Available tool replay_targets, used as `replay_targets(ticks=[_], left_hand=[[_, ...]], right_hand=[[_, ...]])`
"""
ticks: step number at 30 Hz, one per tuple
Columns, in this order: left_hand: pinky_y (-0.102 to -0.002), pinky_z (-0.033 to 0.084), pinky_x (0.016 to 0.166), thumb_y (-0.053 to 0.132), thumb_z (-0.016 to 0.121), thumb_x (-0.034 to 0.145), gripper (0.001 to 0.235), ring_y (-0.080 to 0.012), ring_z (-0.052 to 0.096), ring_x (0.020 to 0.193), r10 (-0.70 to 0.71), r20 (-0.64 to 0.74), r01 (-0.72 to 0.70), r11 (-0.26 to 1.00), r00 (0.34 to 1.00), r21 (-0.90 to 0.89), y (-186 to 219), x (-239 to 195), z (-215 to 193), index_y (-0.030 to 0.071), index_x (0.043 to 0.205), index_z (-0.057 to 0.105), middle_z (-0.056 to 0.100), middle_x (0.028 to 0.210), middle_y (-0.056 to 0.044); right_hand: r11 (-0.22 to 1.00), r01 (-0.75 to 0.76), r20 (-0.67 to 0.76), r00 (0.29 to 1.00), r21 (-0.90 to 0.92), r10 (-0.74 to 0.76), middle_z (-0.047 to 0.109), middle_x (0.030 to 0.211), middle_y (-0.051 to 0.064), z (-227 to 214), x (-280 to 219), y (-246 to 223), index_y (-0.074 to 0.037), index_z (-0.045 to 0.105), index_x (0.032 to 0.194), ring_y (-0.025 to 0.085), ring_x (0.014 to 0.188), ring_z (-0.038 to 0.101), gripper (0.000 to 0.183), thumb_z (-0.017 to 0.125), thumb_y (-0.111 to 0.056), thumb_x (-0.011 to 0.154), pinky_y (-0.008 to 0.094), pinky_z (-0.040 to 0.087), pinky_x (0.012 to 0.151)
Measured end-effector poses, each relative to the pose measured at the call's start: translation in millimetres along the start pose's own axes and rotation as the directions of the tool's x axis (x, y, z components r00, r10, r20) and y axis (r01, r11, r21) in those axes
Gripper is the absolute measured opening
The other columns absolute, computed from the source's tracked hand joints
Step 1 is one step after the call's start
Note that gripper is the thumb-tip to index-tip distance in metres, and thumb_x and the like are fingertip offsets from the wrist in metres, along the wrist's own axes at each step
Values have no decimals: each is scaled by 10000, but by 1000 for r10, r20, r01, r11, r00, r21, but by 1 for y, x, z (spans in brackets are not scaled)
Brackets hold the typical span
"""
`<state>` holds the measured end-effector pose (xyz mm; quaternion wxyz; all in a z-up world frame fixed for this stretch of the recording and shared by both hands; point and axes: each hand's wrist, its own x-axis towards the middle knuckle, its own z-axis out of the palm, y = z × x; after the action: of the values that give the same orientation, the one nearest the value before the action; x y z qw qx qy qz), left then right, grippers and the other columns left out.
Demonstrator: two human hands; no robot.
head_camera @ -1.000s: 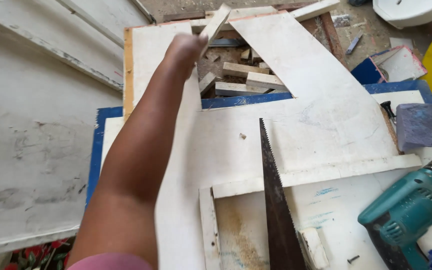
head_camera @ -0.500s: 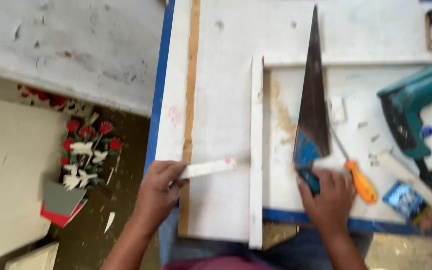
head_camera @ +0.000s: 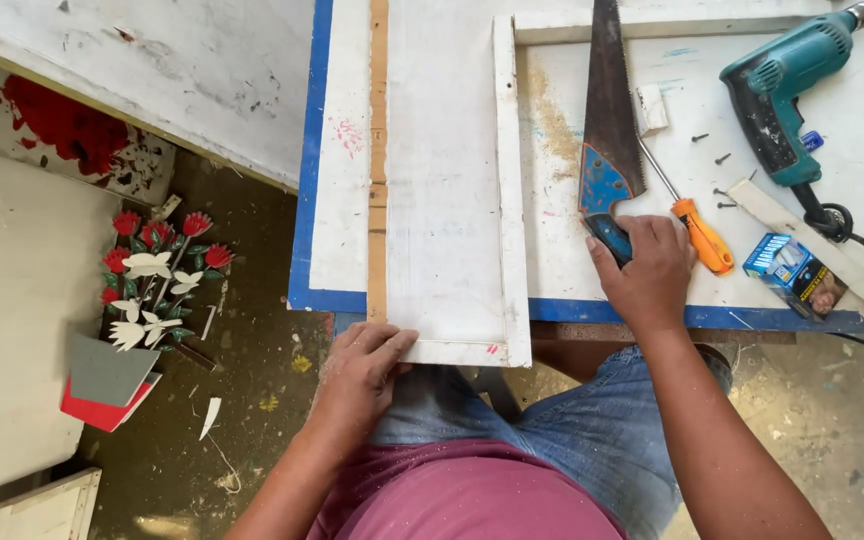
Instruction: Assembling and cutting wooden components to create a large letter structure using a drill, screwdriver, and hand saw.
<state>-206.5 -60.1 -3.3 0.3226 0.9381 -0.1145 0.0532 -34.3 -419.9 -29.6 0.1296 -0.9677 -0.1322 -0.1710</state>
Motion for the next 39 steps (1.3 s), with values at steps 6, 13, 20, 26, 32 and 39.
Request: replay_targets(ticks=[6, 13, 20, 26, 32, 39], left_hand=[[-491, 313, 1179, 353, 902, 745, 989, -327, 391, 1454, -135, 120, 162, 952, 984, -260, -11, -3, -27, 210, 1581, 391, 392, 1595, -132], [-514, 494, 981, 263, 980, 613, 779, -349, 611, 1120, -245, -7, 238, 949, 970, -207, -21, -21, -22, 161, 1326, 680, 633, 1144, -96], [-287, 469, 739, 160, 843, 807, 345, -158, 579, 917, -342, -101, 283, 883, 934, -374, -29, -30, 7, 173, 1137, 745, 589, 1001, 13], [-291, 476, 793, 137, 843, 807, 371, -171, 587, 916, -313, -141, 242, 895, 939, -376, -31, -32, 12, 157, 1165, 745, 582, 991, 2], [-319, 476, 798, 119, 828, 826, 331, -209, 581, 899, -224, -198, 145, 925, 954, -350, -32, -31, 13, 85, 1135, 714, 574, 981, -40], [-312, 509, 812, 136, 853, 791, 734, -170, 580, 902, -345, -180, 265, 895, 921, -358, -27, -39, 13, 210, 1449, 535, 589, 1004, -18]], right_hand=[[1000, 19, -1, 1000, -17, -19, 639, 1137, 93, 1, -1, 2, -95, 723, 1251, 354, 1122, 558, 415, 724, -436, 1013, 522, 444, 827], [999, 14, -17, 1000, 38, -13, 591, 1107, 121, 4, -4, 4, -70, 719, 1238, 370, 1116, 609, 405, 830, -363, 981, 539, 479, 924], [998, 30, -32, 999, -59, -32, 653, 1167, 105, 7, -5, 5, -97, 741, 1245, 364, 1144, 577, 422, 754, -448, 1012, 541, 459, 834], [997, 39, -51, 998, -65, -42, 647, 1156, 109, 9, -5, 7, -102, 740, 1232, 367, 1126, 579, 414, 762, -450, 1008, 539, 460, 828], [997, 42, -59, 997, -69, -46, 653, 1152, 103, 8, -5, 6, -109, 746, 1237, 359, 1125, 582, 410, 767, -447, 1006, 531, 462, 837], [996, 52, -58, 997, -72, -56, 660, 1168, 109, 8, -6, 6, -98, 754, 1236, 372, 1125, 595, 411, 769, -446, 1018, 528, 466, 827]])
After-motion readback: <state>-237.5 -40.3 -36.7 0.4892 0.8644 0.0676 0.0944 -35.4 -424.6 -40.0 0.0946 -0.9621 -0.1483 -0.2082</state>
